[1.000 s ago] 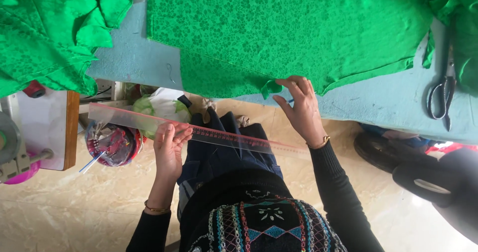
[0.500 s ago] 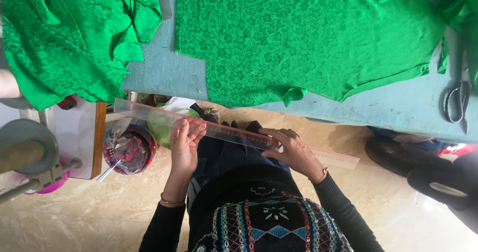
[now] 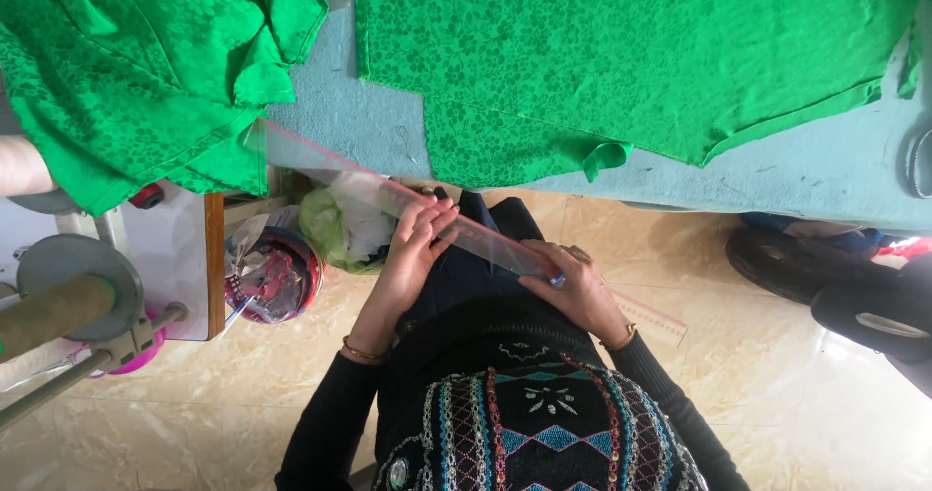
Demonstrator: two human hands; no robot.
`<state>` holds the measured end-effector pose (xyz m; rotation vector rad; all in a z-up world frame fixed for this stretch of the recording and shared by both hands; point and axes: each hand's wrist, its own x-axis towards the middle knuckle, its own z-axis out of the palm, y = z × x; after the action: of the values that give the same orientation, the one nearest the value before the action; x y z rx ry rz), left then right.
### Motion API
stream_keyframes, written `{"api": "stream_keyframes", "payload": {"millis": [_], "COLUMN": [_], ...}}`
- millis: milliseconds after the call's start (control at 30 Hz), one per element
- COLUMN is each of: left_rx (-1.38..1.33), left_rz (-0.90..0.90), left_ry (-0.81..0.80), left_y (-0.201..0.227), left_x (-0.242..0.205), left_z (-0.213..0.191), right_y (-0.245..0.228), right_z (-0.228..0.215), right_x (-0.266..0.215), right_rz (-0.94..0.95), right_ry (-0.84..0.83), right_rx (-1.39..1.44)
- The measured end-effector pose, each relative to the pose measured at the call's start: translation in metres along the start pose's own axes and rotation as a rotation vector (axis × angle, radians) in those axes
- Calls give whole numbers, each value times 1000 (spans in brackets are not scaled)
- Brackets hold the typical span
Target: The person measures and marks a green patterned fabric on a table using a ruler and a blue pen. They then use scissors to cut the fabric along the marked lines.
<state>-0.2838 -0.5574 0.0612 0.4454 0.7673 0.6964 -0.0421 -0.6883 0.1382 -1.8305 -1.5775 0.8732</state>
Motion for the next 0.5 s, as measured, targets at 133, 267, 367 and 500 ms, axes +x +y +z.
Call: {"api": "stream_keyframes", "payload": {"millis": [133, 267, 367, 500], "left_rx": [-101, -174, -199, -189], "left_rz": [10, -59, -82, -114], "left_ry": [-174, -83, -34, -11], "left_y": [-24, -21, -15, -12], "left_x": [18, 23, 28, 30], "left_z": [-42, -36, -29, -26], "right_y": [-5, 13, 13, 7], "right_z": [0, 9, 12, 12], "right_x": [-1, -13, -12, -10], "right_rz": [58, 112, 131, 134], "right_ry": [43, 72, 79, 68], "right_rx": [30, 25, 34, 61]}}
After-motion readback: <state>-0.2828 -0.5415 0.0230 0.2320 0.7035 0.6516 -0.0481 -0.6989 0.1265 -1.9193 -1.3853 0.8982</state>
